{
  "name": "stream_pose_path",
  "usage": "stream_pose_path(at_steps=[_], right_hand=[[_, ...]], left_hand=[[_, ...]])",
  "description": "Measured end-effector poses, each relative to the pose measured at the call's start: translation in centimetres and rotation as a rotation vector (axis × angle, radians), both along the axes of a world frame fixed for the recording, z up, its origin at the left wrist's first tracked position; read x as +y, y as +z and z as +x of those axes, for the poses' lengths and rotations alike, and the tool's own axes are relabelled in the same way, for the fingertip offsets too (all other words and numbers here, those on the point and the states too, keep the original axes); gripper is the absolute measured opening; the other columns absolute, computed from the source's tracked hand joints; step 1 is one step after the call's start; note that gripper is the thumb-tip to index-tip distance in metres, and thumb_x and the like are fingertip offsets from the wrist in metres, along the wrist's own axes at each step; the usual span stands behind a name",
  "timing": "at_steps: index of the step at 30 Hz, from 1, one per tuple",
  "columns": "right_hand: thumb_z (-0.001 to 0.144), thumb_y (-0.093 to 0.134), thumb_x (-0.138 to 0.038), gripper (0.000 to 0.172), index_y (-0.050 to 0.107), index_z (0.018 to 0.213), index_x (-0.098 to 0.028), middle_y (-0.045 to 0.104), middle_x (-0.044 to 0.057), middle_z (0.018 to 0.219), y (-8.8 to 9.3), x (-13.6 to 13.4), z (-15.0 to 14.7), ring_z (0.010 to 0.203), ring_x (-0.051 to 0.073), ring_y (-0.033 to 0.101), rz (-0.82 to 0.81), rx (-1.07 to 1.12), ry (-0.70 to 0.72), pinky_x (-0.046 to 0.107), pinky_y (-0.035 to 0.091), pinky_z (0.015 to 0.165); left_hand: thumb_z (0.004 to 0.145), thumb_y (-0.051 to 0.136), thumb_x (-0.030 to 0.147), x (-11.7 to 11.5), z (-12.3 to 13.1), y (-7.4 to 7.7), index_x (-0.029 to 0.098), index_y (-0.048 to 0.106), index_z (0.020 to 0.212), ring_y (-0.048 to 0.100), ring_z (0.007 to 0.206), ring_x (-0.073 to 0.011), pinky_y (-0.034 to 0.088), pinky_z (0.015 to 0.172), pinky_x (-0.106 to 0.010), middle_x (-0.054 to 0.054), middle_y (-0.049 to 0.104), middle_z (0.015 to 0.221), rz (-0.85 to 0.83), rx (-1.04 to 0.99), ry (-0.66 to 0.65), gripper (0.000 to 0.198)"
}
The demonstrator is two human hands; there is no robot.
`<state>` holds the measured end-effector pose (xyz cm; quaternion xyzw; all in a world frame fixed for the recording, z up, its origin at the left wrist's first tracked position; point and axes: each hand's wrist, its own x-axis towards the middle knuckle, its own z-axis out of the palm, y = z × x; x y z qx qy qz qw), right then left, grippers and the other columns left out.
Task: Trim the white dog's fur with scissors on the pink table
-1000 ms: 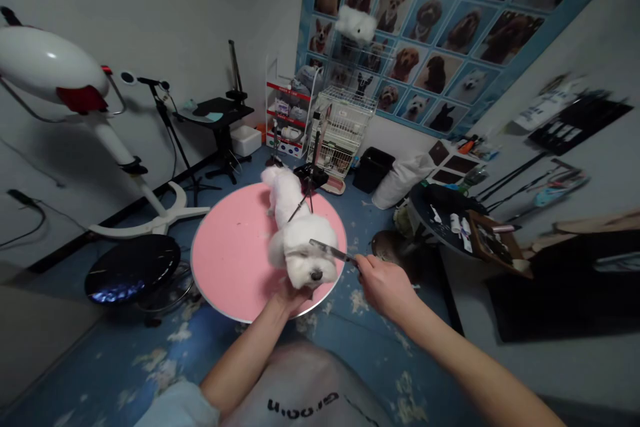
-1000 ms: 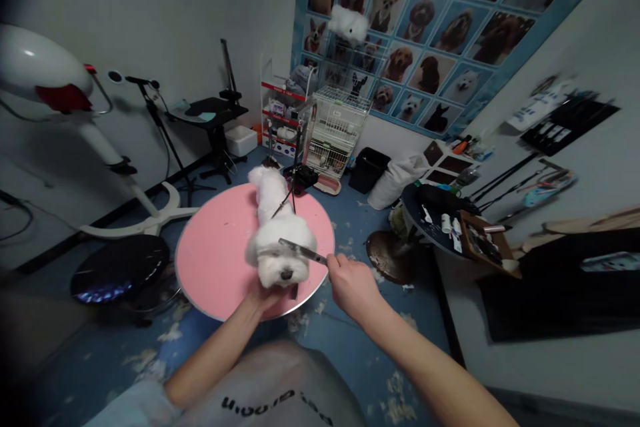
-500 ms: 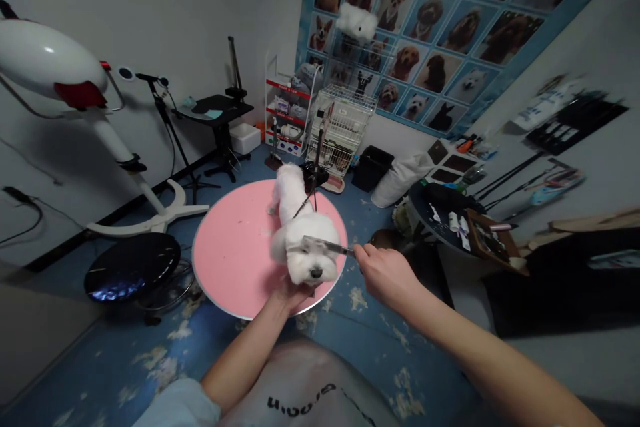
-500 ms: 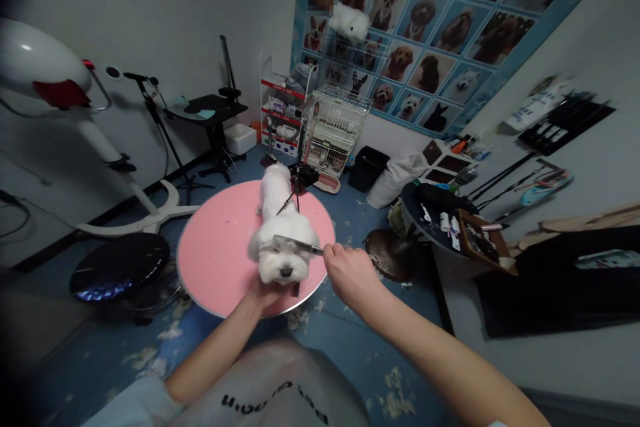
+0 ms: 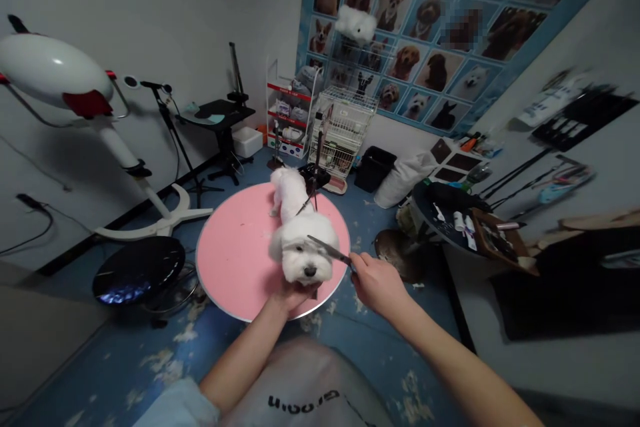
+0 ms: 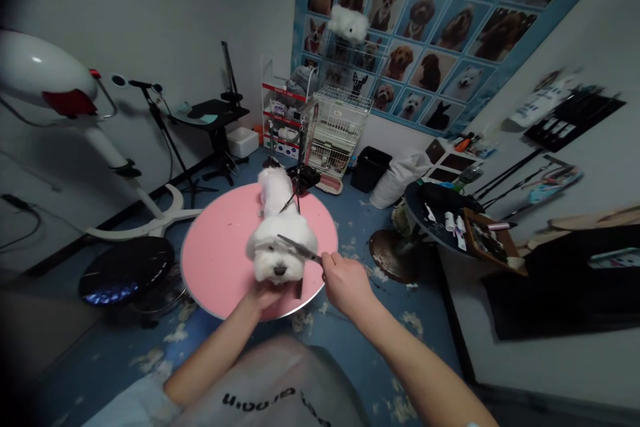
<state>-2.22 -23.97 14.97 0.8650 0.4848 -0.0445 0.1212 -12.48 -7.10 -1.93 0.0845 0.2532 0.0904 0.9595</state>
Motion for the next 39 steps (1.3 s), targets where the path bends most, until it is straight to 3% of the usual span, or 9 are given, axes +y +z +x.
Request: stream_pose_path(at_steps=[3, 8, 16, 18, 21, 26, 30, 34, 39], right_hand=[[0.103, 0.053, -0.019, 0.036, 0.063, 0.137, -0.018, 0.075, 0.015, 0.123, -0.9, 0.0, 0.2, 0.102, 0.025, 0.075, 0.041, 0.006, -0.006, 0.030, 0.049, 0.079], [0.101, 0.056, -0.019, 0.035, 0.065, 0.135, -0.015, 0.076, 0.016, 0.120, -1.4, 0.0, 0.5, 0.102, 0.026, 0.075, 0.051, 0.008, 0.025, 0.031, 0.049, 0.081], [0.101, 0.057, -0.020, 0.035, 0.066, 0.134, -0.014, 0.075, 0.017, 0.121, 1.2, 0.3, 1.9, 0.104, 0.027, 0.075, -0.026, -0.003, 0.079, 0.032, 0.049, 0.084], [0.103, 0.052, -0.015, 0.035, 0.066, 0.135, -0.015, 0.076, 0.015, 0.120, 2.0, 0.5, 2.3, 0.100, 0.025, 0.076, -0.059, -0.014, 0.060, 0.032, 0.048, 0.079], [0.101, 0.059, -0.022, 0.036, 0.065, 0.136, -0.015, 0.076, 0.014, 0.119, 2.9, 1.0, 2.8, 0.104, 0.028, 0.076, -0.054, -0.035, 0.126, 0.034, 0.049, 0.081], [0.102, 0.053, -0.015, 0.033, 0.066, 0.133, -0.015, 0.077, 0.015, 0.114, 4.3, 1.7, 2.3, 0.094, 0.027, 0.077, -0.130, -0.101, 0.132, 0.033, 0.047, 0.074], [0.102, 0.057, -0.019, 0.031, 0.066, 0.131, -0.014, 0.076, 0.016, 0.113, 5.1, 2.1, 1.3, 0.101, 0.031, 0.077, -0.122, -0.166, 0.197, 0.035, 0.046, 0.077], [0.101, 0.048, -0.007, 0.034, 0.066, 0.130, -0.012, 0.076, 0.015, 0.106, 5.7, 2.7, 0.8, 0.091, 0.027, 0.077, -0.174, -0.210, 0.195, 0.035, 0.040, 0.069], [0.101, 0.056, -0.015, 0.022, 0.068, 0.120, -0.012, 0.076, 0.016, 0.106, 6.8, 3.4, 0.6, 0.095, 0.028, 0.076, -0.162, -0.245, 0.259, 0.034, 0.038, 0.069]], left_hand=[[0.106, 0.049, 0.030, 0.1, -0.1, 1.1, 0.019, 0.064, 0.116, 0.070, 0.095, -0.0225, 0.060, 0.084, -0.036, -0.011, 0.073, 0.108, -0.128, 0.075, 0.052, 0.021], [0.110, 0.045, 0.032, 0.0, -0.3, 2.4, 0.019, 0.065, 0.114, 0.070, 0.096, -0.0227, 0.058, 0.085, -0.036, -0.010, 0.074, 0.105, -0.126, 0.092, 0.080, 0.024], [0.111, 0.042, 0.035, 0.1, -0.2, 2.7, 0.020, 0.066, 0.111, 0.069, 0.090, -0.0220, 0.058, 0.080, -0.035, -0.010, 0.075, 0.104, -0.208, 0.117, 0.095, 0.028], [0.110, 0.044, 0.033, 0.1, -0.1, 2.6, 0.019, 0.066, 0.112, 0.070, 0.089, -0.0221, 0.058, 0.079, -0.035, -0.011, 0.075, 0.104, -0.214, 0.137, 0.093, 0.026], [0.107, 0.047, 0.029, 0.2, -0.1, 2.0, 0.019, 0.064, 0.109, 0.070, 0.083, -0.0210, 0.059, 0.075, -0.033, -0.011, 0.075, 0.100, -0.190, 0.146, 0.080, 0.020], [0.106, 0.052, 0.025, 0.2, -0.1, -0.2, 0.016, 0.064, 0.110, 0.074, 0.083, -0.0221, 0.060, 0.073, -0.032, -0.011, 0.077, 0.098, -0.160, -0.029, 0.036, 0.015], [0.101, 0.059, 0.021, 0.1, 0.2, -1.2, 0.015, 0.065, 0.112, 0.075, 0.086, -0.0234, 0.062, 0.078, -0.033, -0.011, 0.079, 0.099, -0.204, -0.136, 0.039, 0.014], [0.099, 0.061, 0.024, -0.1, 0.6, -0.9, 0.017, 0.067, 0.114, 0.077, 0.088, -0.0251, 0.064, 0.079, -0.036, -0.012, 0.079, 0.104, -0.222, -0.139, 0.035, 0.017], [0.106, 0.051, 0.024, -0.4, 0.5, 0.1, 0.014, 0.069, 0.112, 0.077, 0.085, -0.0234, 0.064, 0.078, -0.034, -0.012, 0.079, 0.100, -0.263, -0.060, 0.086, 0.021]])
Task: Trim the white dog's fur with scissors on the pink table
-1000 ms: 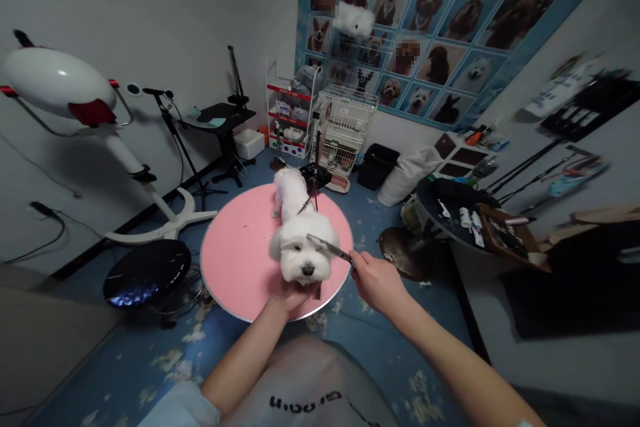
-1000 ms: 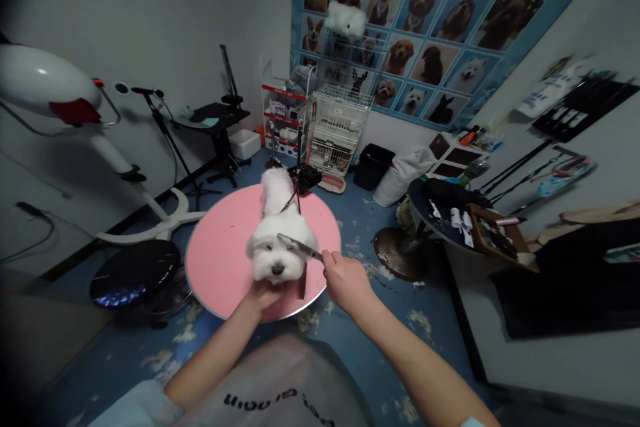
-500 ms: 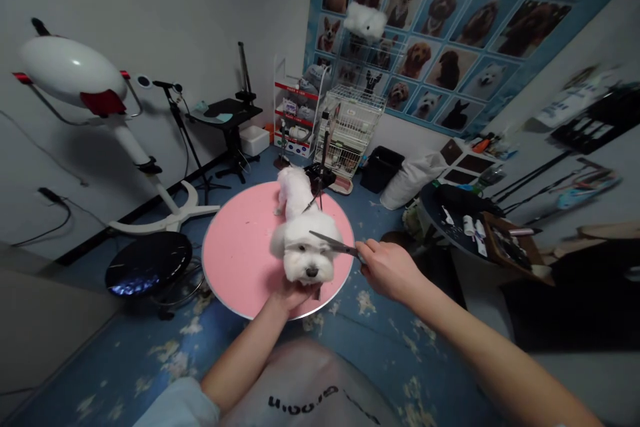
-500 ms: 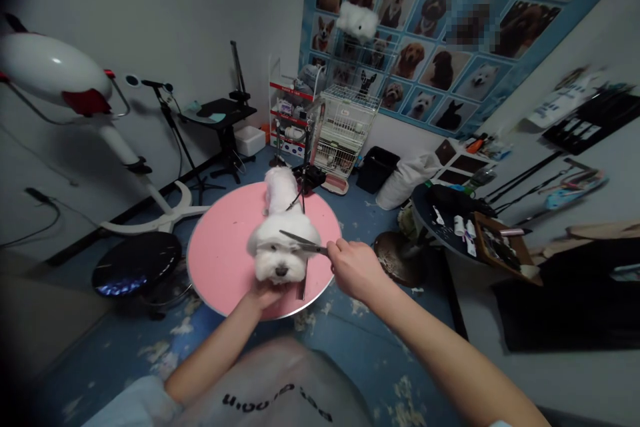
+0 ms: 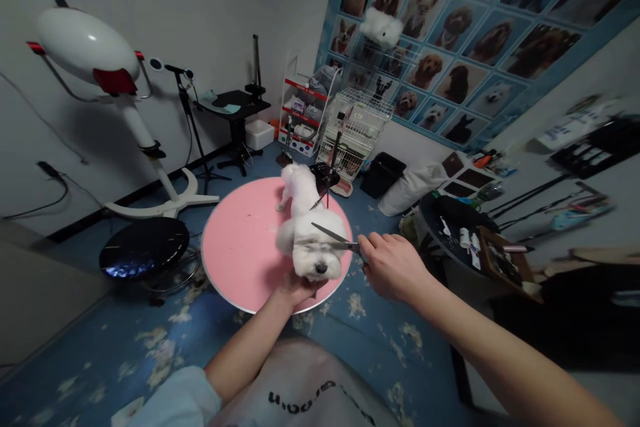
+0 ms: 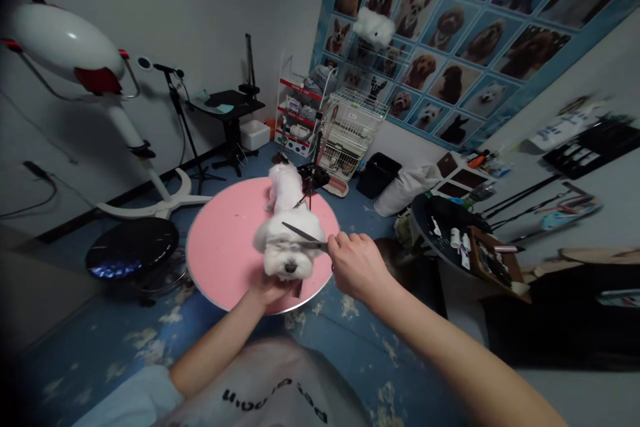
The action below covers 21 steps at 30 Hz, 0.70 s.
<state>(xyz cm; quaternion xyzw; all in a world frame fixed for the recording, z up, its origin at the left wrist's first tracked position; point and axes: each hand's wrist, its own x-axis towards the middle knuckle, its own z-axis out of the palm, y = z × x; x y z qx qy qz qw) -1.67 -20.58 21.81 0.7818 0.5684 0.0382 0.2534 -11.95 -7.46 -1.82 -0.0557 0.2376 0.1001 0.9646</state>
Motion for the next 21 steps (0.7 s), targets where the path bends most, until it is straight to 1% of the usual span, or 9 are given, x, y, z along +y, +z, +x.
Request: stream_pose_path(at_steps=[2, 4, 7, 9, 11, 13, 15, 18, 21], right_hand=[[0.100, 0.051, -0.008, 0.026, 0.068, 0.119, -0.011, 0.076, 0.016, 0.103, 0.5, 0.3, -0.1, 0.089, 0.026, 0.076, -0.032, -0.018, -0.009, 0.035, 0.034, 0.065], [0.098, 0.049, -0.004, 0.029, 0.067, 0.119, -0.011, 0.076, 0.015, 0.101, 1.1, 0.7, -0.3, 0.085, 0.025, 0.075, -0.044, -0.032, -0.009, 0.036, 0.030, 0.062], [0.099, 0.052, -0.007, 0.023, 0.068, 0.116, -0.011, 0.075, 0.016, 0.102, 1.9, 1.4, -0.7, 0.090, 0.027, 0.075, -0.026, -0.052, 0.055, 0.035, 0.031, 0.064], [0.100, 0.050, -0.006, 0.024, 0.068, 0.115, -0.010, 0.075, 0.017, 0.099, 2.5, 1.9, -1.0, 0.090, 0.026, 0.075, -0.044, -0.066, 0.060, 0.036, 0.031, 0.064], [0.100, 0.048, -0.004, 0.026, 0.068, 0.116, -0.009, 0.075, 0.017, 0.097, 3.0, 2.4, -1.3, 0.088, 0.026, 0.075, -0.060, -0.080, 0.052, 0.036, 0.031, 0.063], [0.101, 0.049, -0.005, 0.026, 0.069, 0.116, -0.009, 0.075, 0.017, 0.100, 3.6, 2.9, -1.7, 0.090, 0.028, 0.075, -0.049, -0.095, 0.084, 0.036, 0.033, 0.065], [0.102, 0.048, -0.006, 0.027, 0.070, 0.117, -0.009, 0.076, 0.018, 0.103, 4.0, 3.3, -2.1, 0.093, 0.029, 0.075, -0.055, -0.103, 0.117, 0.036, 0.036, 0.068], [0.103, 0.046, -0.005, 0.031, 0.072, 0.120, -0.007, 0.077, 0.019, 0.104, 4.7, 3.7, -2.9, 0.090, 0.027, 0.075, -0.102, -0.104, 0.090, 0.036, 0.036, 0.066], [0.101, 0.052, -0.006, 0.028, 0.074, 0.119, -0.007, 0.077, 0.019, 0.106, 5.2, 4.0, -3.8, 0.092, 0.028, 0.075, -0.108, -0.126, 0.116, 0.036, 0.038, 0.068]], left_hand=[[0.108, 0.050, 0.027, -0.1, -0.1, 0.2, 0.014, 0.070, 0.112, 0.076, 0.083, -0.0231, 0.062, 0.075, -0.033, -0.011, 0.079, 0.099, -0.013, 0.001, -0.009, 0.024], [0.108, 0.050, 0.029, -0.1, -0.1, 0.2, 0.015, 0.070, 0.113, 0.076, 0.086, -0.0238, 0.062, 0.076, -0.034, -0.011, 0.080, 0.101, -0.010, -0.026, -0.018, 0.025], [0.108, 0.050, 0.028, 0.0, 0.1, -0.1, 0.016, 0.071, 0.112, 0.076, 0.086, -0.0234, 0.063, 0.079, -0.035, -0.010, 0.080, 0.102, -0.004, -0.063, -0.012, 0.024], [0.107, 0.052, 0.028, 0.2, 0.2, -0.5, 0.017, 0.070, 0.111, 0.077, 0.086, -0.0238, 0.063, 0.078, -0.035, -0.011, 0.080, 0.100, -0.016, -0.076, -0.020, 0.022], [0.105, 0.056, 0.028, 0.4, 0.3, -1.1, 0.017, 0.070, 0.113, 0.078, 0.090, -0.0257, 0.064, 0.080, -0.037, -0.011, 0.081, 0.102, -0.015, -0.108, -0.042, 0.019], [0.101, 0.063, 0.025, 0.5, 0.3, -1.5, 0.017, 0.069, 0.114, 0.079, 0.094, -0.0269, 0.064, 0.083, -0.039, -0.011, 0.081, 0.105, 0.008, -0.163, -0.050, 0.016], [0.099, 0.067, 0.025, 0.4, 0.4, -1.7, 0.018, 0.069, 0.115, 0.079, 0.095, -0.0264, 0.064, 0.084, -0.038, -0.010, 0.081, 0.107, 0.043, -0.205, -0.044, 0.017], [0.100, 0.065, 0.029, 0.2, 0.5, -1.1, 0.018, 0.070, 0.118, 0.078, 0.095, -0.0264, 0.064, 0.083, -0.038, -0.011, 0.080, 0.108, 0.074, -0.186, -0.035, 0.021], [0.105, 0.055, 0.031, -0.3, 0.7, 0.0, 0.015, 0.070, 0.119, 0.075, 0.088, -0.0263, 0.061, 0.073, -0.035, -0.013, 0.078, 0.101, 0.095, -0.126, 0.000, 0.026]])
